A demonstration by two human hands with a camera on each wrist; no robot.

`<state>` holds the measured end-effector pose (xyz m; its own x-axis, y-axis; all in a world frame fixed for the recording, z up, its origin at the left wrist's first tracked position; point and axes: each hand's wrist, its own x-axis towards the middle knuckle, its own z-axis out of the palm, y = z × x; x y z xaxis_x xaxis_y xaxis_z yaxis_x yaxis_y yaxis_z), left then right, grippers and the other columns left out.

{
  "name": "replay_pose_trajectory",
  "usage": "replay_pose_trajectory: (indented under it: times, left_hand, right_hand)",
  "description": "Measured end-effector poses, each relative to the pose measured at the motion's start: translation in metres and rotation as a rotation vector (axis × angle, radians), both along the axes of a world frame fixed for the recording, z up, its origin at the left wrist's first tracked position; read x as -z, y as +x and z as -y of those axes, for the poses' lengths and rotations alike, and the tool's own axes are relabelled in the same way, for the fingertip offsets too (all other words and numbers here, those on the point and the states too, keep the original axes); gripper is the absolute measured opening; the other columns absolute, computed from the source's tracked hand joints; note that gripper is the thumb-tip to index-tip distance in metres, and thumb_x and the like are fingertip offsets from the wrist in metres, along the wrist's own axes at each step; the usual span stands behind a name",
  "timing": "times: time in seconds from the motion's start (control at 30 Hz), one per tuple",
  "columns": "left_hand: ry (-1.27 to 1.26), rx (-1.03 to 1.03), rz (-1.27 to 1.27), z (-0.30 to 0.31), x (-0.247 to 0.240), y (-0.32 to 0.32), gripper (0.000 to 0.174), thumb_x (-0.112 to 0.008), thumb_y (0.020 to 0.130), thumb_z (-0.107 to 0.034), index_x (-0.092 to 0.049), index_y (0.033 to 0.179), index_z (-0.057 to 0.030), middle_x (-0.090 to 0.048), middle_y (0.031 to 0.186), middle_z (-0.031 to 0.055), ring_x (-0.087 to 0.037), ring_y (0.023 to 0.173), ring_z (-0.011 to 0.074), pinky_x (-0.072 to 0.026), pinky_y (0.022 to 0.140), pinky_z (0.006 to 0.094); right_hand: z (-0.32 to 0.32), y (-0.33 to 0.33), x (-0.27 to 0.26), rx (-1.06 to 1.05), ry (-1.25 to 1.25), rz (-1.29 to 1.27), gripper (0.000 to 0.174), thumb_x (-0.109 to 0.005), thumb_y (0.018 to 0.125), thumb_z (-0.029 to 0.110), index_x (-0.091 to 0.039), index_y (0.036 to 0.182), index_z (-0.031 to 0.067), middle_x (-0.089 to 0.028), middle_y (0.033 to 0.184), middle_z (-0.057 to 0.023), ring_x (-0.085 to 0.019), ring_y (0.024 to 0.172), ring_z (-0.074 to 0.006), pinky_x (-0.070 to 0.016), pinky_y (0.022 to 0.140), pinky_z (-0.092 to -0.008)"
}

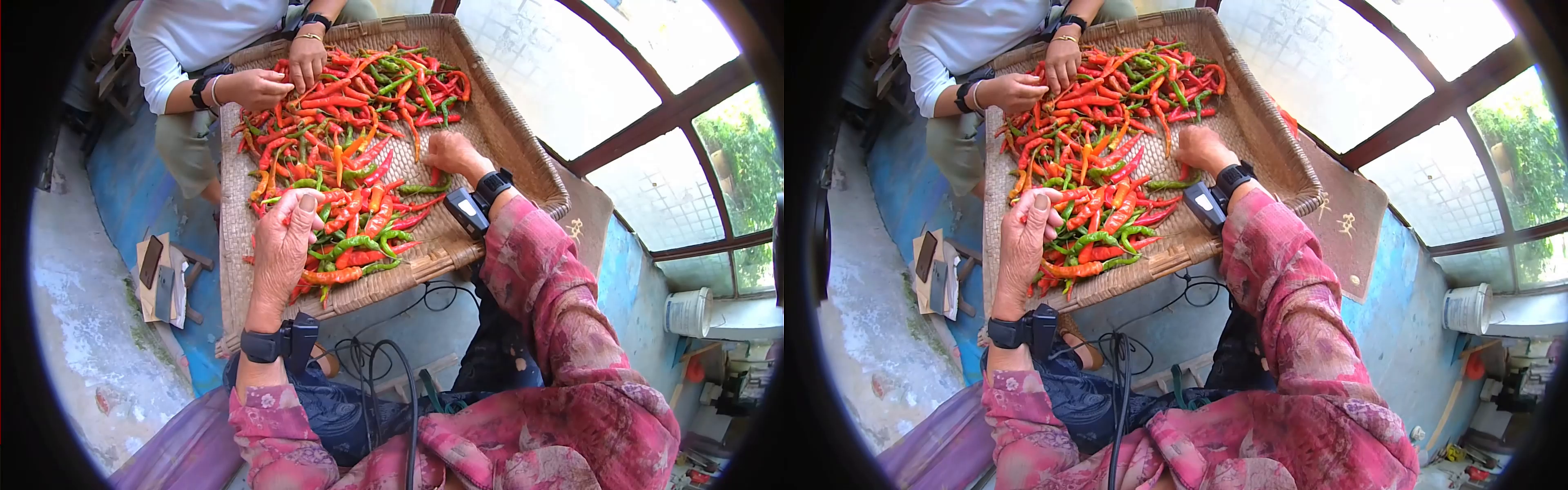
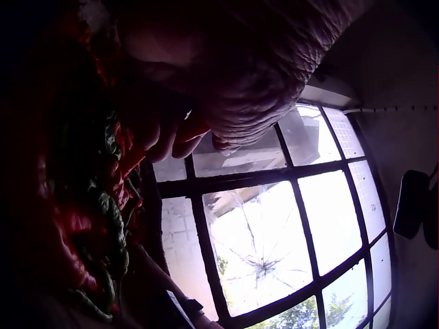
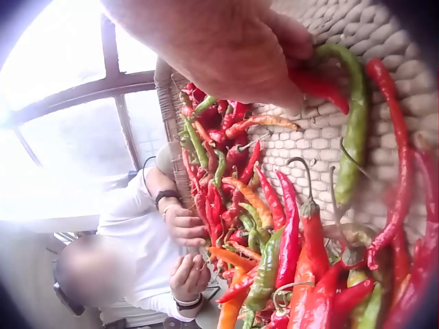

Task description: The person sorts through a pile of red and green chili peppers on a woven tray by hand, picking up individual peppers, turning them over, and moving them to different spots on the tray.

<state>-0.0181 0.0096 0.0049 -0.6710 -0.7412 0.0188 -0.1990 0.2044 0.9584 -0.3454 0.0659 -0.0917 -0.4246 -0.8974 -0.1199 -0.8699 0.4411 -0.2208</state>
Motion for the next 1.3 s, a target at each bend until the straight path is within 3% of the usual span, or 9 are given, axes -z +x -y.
replay_pose_trajectory:
  times: [0.17, 0.2, 0.3, 0.47, 0.63, 0.73, 0.83, 0.9, 1.3]
  left_hand:
    - [-0.005, -0.013, -0.017, 0.0, 0.002, -0.001, 0.038, -0.049, 0.093, -0.041, -0.061, 0.099, -0.0051, -0.053, 0.067, -0.0013, -0.045, 0.058, 0.0044, -0.0382, 0.054, 0.0198]
    - [0.005, -0.033, -0.032, 0.0, 0.002, -0.001, 0.035, -0.049, 0.094, -0.038, -0.06, 0.1, -0.0052, -0.053, 0.067, -0.0014, -0.045, 0.058, 0.0042, -0.0379, 0.053, 0.0195]
    - [0.028, -0.086, -0.08, -0.001, 0.0, -0.004, 0.027, -0.049, 0.094, -0.03, -0.057, 0.1, -0.0053, -0.053, 0.066, -0.0013, -0.045, 0.057, 0.0037, -0.0376, 0.052, 0.019]
    - [-0.031, -0.161, -0.102, 0.001, 0.0, -0.003, 0.014, -0.05, 0.093, -0.019, -0.052, 0.094, -0.0052, -0.053, 0.064, -0.0013, -0.045, 0.056, 0.0034, -0.0383, 0.052, 0.0192]
    - [-0.019, -0.169, -0.134, -0.002, 0.0, -0.005, 0.014, -0.05, 0.093, -0.019, -0.053, 0.095, -0.0054, -0.054, 0.065, -0.001, -0.047, 0.057, 0.0033, -0.0395, 0.052, 0.0192]
    - [-0.011, -0.184, -0.143, 0.003, -0.004, -0.005, 0.015, -0.051, 0.093, -0.02, -0.053, 0.095, -0.0056, -0.054, 0.067, -0.0009, -0.048, 0.058, 0.0031, -0.0405, 0.053, 0.019]
    - [0.006, -0.169, -0.117, 0.004, -0.003, 0.0, 0.016, -0.051, 0.094, -0.022, -0.053, 0.095, -0.0057, -0.055, 0.067, -0.0006, -0.048, 0.059, 0.003, -0.0405, 0.053, 0.0187]
    - [0.003, -0.163, -0.105, 0.002, -0.006, -0.001, 0.017, -0.05, 0.094, -0.022, -0.054, 0.095, -0.0056, -0.055, 0.068, -0.0001, -0.049, 0.06, 0.0032, -0.0411, 0.054, 0.0187]
    - [-0.028, -0.175, -0.125, -0.001, -0.011, 0.0, 0.016, -0.052, 0.093, -0.02, -0.055, 0.094, -0.0034, -0.056, 0.067, 0.0024, -0.054, 0.063, 0.0077, -0.0444, 0.06, 0.0235]
  right_hand:
    - [0.001, 0.016, -0.041, 0.051, -0.194, 0.187, 0.018, -0.058, 0.078, 0.014, -0.059, 0.092, 0.0032, -0.063, 0.086, -0.0222, -0.064, 0.079, -0.0366, -0.0514, 0.069, -0.0437]
    - [0.002, 0.018, -0.044, 0.038, -0.284, 0.266, 0.023, -0.052, 0.074, 0.004, -0.054, 0.097, 0.0028, -0.062, 0.07, -0.0139, -0.063, 0.062, -0.0206, -0.0498, 0.051, -0.0334]
    - [-0.003, 0.043, -0.076, 0.021, -0.355, 0.5, 0.021, -0.056, 0.078, 0.006, -0.053, 0.098, 0.0017, -0.062, 0.068, -0.0116, -0.062, 0.057, -0.0155, -0.0487, 0.047, -0.0291]
    - [0.001, 0.049, -0.097, -0.083, -0.287, 0.67, 0.016, -0.065, 0.08, 0.015, -0.061, 0.079, -0.0004, -0.062, 0.062, -0.0085, -0.062, 0.054, -0.0122, -0.0528, 0.051, -0.0273]
    - [0.023, 0.046, -0.092, -0.061, -0.979, 1.246, 0.068, -0.066, 0.084, 0.023, -0.03, 0.131, -0.0109, -0.063, 0.085, -0.0175, -0.064, 0.068, -0.0171, -0.0547, 0.054, -0.0262]
    - [0.031, 0.046, -0.086, 0.133, -0.777, 0.986, 0.069, -0.06, 0.088, 0.023, -0.023, 0.138, -0.0055, -0.058, 0.104, -0.0208, -0.063, 0.085, -0.0195, -0.0547, 0.062, -0.0287]
    - [0.041, 0.045, -0.067, -0.098, -0.114, 0.562, 0.067, -0.064, 0.082, 0.017, -0.029, 0.138, 0.0033, -0.053, 0.114, -0.02, -0.062, 0.089, -0.0226, -0.0543, 0.068, -0.0342]
    - [0.043, 0.045, -0.033, -0.526, -0.202, -0.034, 0.072, -0.066, 0.075, 0.009, -0.031, 0.137, 0.0103, -0.051, 0.116, -0.018, -0.058, 0.099, -0.0302, -0.0502, 0.08, -0.0388]
    - [0.067, 0.086, -0.034, -0.425, 0.09, -0.292, 0.032, -0.059, 0.077, 0.011, -0.057, 0.108, 0.0058, -0.052, 0.11, -0.0146, -0.056, 0.1, -0.0315, -0.0497, 0.08, -0.0399]
